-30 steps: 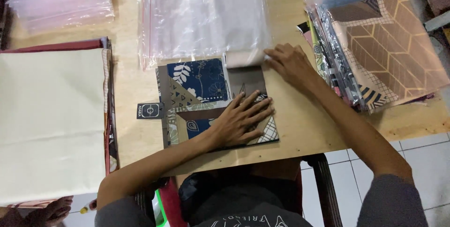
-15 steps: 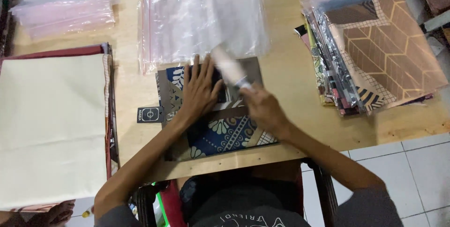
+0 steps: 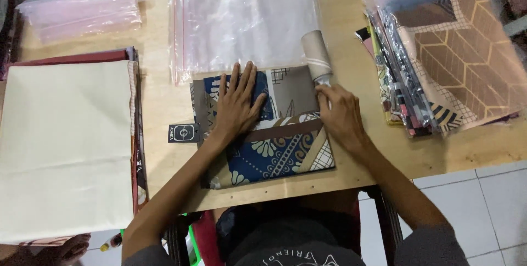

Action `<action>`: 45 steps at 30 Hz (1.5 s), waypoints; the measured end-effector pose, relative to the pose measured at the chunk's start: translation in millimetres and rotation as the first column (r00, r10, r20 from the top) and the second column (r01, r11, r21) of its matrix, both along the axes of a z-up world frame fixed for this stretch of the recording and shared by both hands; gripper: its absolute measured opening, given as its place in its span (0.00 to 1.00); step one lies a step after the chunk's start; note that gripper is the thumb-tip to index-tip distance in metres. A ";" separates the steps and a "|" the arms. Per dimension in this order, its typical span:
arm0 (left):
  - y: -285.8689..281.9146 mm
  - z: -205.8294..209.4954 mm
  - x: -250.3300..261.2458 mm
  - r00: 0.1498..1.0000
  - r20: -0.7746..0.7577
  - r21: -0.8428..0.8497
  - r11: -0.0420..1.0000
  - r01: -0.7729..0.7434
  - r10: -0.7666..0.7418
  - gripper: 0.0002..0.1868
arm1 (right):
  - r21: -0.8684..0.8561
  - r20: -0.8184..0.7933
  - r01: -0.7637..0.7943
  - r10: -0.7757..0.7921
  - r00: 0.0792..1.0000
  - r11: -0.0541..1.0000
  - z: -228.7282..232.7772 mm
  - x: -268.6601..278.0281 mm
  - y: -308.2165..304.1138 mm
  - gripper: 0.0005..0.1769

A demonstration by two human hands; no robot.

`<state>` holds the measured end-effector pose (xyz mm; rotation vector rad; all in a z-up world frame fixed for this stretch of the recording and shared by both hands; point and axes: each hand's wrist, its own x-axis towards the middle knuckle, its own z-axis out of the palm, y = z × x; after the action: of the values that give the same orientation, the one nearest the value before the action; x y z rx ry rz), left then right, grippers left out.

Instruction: The person uses a lint roller to clean pieces of folded patterned fabric before placing one piece into a clear plastic bag and smoothing it out.

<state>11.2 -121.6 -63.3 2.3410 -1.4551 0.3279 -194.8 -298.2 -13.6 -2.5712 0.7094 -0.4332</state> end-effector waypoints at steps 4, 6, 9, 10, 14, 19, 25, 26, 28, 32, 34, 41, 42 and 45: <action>-0.1 -2.7 -0.3 1.000 -0.014 -0.009 1.000 0.009 -0.009 0.35 | 0.033 -0.017 -0.088 0.089 0.996 0.996 16.4 1.8 42.8 0.11; 0.3 -1.0 0.6 1.000 -0.024 -0.005 1.000 0.015 -0.015 0.35 | 0.083 -0.150 -0.215 0.226 0.963 0.973 16.9 4.8 58.5 0.12; 0.4 -5.8 2.3 1.000 -0.024 -0.001 1.000 0.013 -0.013 0.35 | 0.078 -0.159 -0.182 0.193 0.968 0.980 8.4 1.3 46.8 0.11; -1.5 -5.4 4.3 1.000 -0.024 -0.003 1.000 0.012 -0.012 0.35 | 0.076 -0.159 -0.183 0.193 0.968 0.980 4.7 0.1 35.6 0.11; -0.6 -7.3 4.3 0.999 -0.051 0.035 0.999 0.017 -0.016 0.35 | 0.038 -0.200 -0.029 0.036 0.979 0.999 -17.2 -12.7 -1.7 0.12; -0.7 -3.3 3.5 0.997 -0.082 0.039 0.999 0.018 -0.015 0.36 | 0.125 -0.079 0.061 -0.051 0.996 0.990 10.1 -23.9 17.7 0.12; 0.8 -3.2 1.6 0.998 -0.060 0.061 0.998 0.026 -0.022 0.35 | 0.190 -0.245 -0.188 0.232 0.942 0.964 26.3 -20.8 77.2 0.15; 0.0 -5.6 2.6 0.997 -0.075 0.050 0.998 0.029 -0.025 0.35 | 0.174 -0.276 -0.169 0.213 0.937 0.970 17.6 -21.8 69.5 0.16; -0.9 -6.4 5.4 0.996 -0.087 0.038 0.999 0.029 -0.025 0.35 | 0.156 -0.303 -0.155 0.197 0.933 0.976 10.2 -22.9 51.6 0.16; 0.5 -9.7 3.3 0.999 -0.051 0.047 0.999 0.018 -0.015 0.35 | 0.124 -0.344 0.021 0.023 0.939 0.992 2.4 -39.9 17.2 0.16; -0.7 -8.8 3.1 1.000 -0.027 0.043 0.999 0.012 -0.011 0.35 | 0.098 -0.339 0.064 -0.027 0.940 0.993 3.2 -45.9 13.1 0.15; -0.3 -7.6 2.5 0.998 -0.053 0.025 1.000 0.015 -0.014 0.35 | 0.136 -0.168 -0.123 0.145 0.975 0.983 31.5 -26.2 75.4 0.13; -0.6 -7.3 2.9 0.999 -0.048 0.020 1.000 0.016 -0.015 0.35 | 0.182 -0.222 -0.170 0.209 0.952 0.968 26.3 -23.4 79.9 0.14; 0.8 -8.6 3.8 0.999 -0.043 0.016 1.000 0.019 -0.019 0.35 | 0.097 -0.326 -0.143 0.168 0.930 0.985 4.0 -30.7 64.0 0.15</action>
<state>15.0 -120.8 -72.0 2.3307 -1.4644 0.2608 -225.5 -234.2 -9.7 -2.6341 0.6109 0.0824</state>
